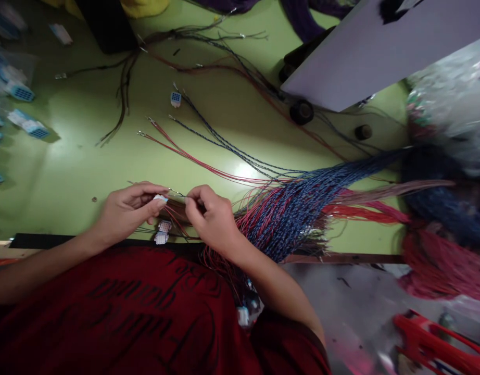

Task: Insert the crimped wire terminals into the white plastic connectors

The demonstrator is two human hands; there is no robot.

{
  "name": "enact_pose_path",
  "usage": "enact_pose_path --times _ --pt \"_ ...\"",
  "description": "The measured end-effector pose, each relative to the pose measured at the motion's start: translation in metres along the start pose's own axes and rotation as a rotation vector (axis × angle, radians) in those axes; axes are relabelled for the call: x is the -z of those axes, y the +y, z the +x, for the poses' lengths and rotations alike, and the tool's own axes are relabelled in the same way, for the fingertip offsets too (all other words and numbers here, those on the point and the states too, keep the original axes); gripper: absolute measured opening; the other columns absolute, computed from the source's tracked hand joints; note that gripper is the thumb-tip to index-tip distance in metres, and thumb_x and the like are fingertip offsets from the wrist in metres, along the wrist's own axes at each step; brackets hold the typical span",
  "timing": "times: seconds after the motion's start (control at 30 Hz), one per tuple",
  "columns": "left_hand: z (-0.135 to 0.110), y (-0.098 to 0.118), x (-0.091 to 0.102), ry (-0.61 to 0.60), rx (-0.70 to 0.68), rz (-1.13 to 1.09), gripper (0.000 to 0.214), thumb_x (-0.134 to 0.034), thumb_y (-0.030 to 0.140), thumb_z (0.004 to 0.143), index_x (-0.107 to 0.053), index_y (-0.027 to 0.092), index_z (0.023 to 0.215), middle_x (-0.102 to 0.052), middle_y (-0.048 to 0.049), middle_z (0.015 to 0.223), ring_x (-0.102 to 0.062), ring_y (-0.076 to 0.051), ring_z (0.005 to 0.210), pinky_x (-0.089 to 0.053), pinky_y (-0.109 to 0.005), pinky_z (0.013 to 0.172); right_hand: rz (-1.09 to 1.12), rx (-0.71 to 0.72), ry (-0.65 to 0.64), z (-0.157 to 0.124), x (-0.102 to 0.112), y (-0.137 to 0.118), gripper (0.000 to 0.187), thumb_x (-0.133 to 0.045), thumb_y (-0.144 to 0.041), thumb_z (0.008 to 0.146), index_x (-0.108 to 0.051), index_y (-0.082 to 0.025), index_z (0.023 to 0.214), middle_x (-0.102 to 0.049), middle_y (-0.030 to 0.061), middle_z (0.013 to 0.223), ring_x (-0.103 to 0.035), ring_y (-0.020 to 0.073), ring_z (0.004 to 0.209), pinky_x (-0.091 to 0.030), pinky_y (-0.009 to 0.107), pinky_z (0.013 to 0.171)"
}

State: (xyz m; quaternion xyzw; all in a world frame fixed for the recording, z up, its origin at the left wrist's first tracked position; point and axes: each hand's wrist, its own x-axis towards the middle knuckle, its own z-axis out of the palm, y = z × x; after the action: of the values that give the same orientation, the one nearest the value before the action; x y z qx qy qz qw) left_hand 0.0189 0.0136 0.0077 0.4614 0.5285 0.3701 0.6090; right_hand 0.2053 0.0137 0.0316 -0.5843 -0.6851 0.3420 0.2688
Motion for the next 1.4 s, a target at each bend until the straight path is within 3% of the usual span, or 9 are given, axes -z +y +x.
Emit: enact_pose_path --times 0.13,0.4,0.57,0.77,0.9,1.07,1.23,1.4 --pt "0.0013 -0.0030 -0.0013 -0.096 0.153 -0.109 0.017 -0.070 0.028 0.076 -0.071 0.014 0.086 -0.064 -0.0001 0.070 -0.053 -0.007 0.044 -0.046 -0.020 0.041 0.157 -0.080 -0.016 0.0002 -0.0037 0.0015 0.009 -0.054 -0.021 0.083 -0.055 -0.020 0.074 -0.053 -0.0046 0.062 -0.047 0.0076 0.053 -0.038 0.022 0.050" --pt "0.0032 0.0023 -0.0017 -0.073 0.180 -0.059 0.011 -0.068 0.026 0.072 -0.066 0.015 0.072 -0.060 0.0023 0.061 -0.052 -0.007 0.042 -0.046 -0.019 0.041 0.304 -0.137 -0.168 0.0011 -0.0088 -0.0024 0.009 -0.062 -0.026 0.078 -0.058 -0.018 0.079 -0.053 -0.0060 0.060 -0.044 0.0062 0.052 -0.037 0.020 0.048" --pt "0.0024 0.0013 -0.0018 -0.035 0.134 -0.049 0.011 -0.068 0.025 0.071 -0.062 0.016 0.067 -0.058 0.0029 0.061 -0.051 -0.006 0.043 -0.045 -0.019 0.041 0.289 -0.101 -0.076 0.0021 -0.0086 -0.0074 0.013 -0.062 -0.026 0.080 -0.060 -0.019 0.069 -0.057 -0.0042 0.061 -0.047 0.0072 0.055 -0.040 0.021 0.051" --pt "0.0030 -0.0026 -0.0034 -0.068 0.233 -0.168 0.011 -0.069 0.024 0.070 -0.061 0.017 0.065 -0.056 0.0035 0.053 -0.051 -0.008 0.042 -0.044 -0.019 0.039 0.227 -0.089 -0.057 0.0020 -0.0094 -0.0065 0.008 -0.060 -0.022 0.078 -0.063 -0.020 0.071 -0.058 -0.0036 0.063 -0.045 0.0069 0.053 -0.038 0.021 0.049" --pt "0.0029 -0.0026 -0.0044 -0.083 0.327 -0.350 0.011 -0.071 0.024 0.071 -0.065 0.015 0.069 -0.059 0.0026 0.055 -0.053 -0.008 0.044 -0.044 -0.019 0.042 0.211 -0.126 -0.056 0.0027 -0.0076 -0.0057 0.009 -0.059 -0.021 0.077 -0.061 -0.019 0.068 -0.051 -0.0059 0.055 -0.039 0.0060 0.047 -0.034 0.021 0.044" --pt "0.0042 -0.0025 0.0001 -0.107 0.370 -0.575 0.014 -0.073 0.017 0.071 -0.072 0.014 0.084 -0.067 -0.0014 0.074 -0.059 -0.008 0.056 -0.050 -0.021 0.052 0.181 -0.101 0.011 0.0023 -0.0029 -0.0052 0.009 -0.057 -0.017 0.075 -0.058 -0.019 0.066 -0.057 -0.0033 0.062 -0.049 0.0083 0.057 -0.041 0.022 0.053" --pt "0.0044 -0.0061 0.0031 -0.134 0.397 -0.639 0.017 -0.075 0.015 0.073 -0.074 0.013 0.090 -0.069 -0.0036 0.074 -0.061 -0.010 0.059 -0.051 -0.020 0.054 0.160 -0.043 0.001 0.0019 -0.0051 -0.0033 0.011 -0.055 -0.015 0.077 -0.057 -0.019 0.067 -0.058 -0.0020 0.067 -0.051 0.0089 0.061 -0.042 0.023 0.056" --pt "0.0032 -0.0052 0.0025 -0.131 0.408 -0.652 0.019 -0.078 0.016 0.071 -0.074 0.012 0.089 -0.070 -0.0044 0.075 -0.061 -0.010 0.059 -0.052 -0.020 0.054 0.121 -0.065 -0.020 0.0018 -0.0087 -0.0028 0.009 -0.056 -0.016 0.077 -0.059 -0.018 0.069 -0.056 -0.0046 0.061 -0.044 0.0065 0.052 -0.037 0.021 0.050"
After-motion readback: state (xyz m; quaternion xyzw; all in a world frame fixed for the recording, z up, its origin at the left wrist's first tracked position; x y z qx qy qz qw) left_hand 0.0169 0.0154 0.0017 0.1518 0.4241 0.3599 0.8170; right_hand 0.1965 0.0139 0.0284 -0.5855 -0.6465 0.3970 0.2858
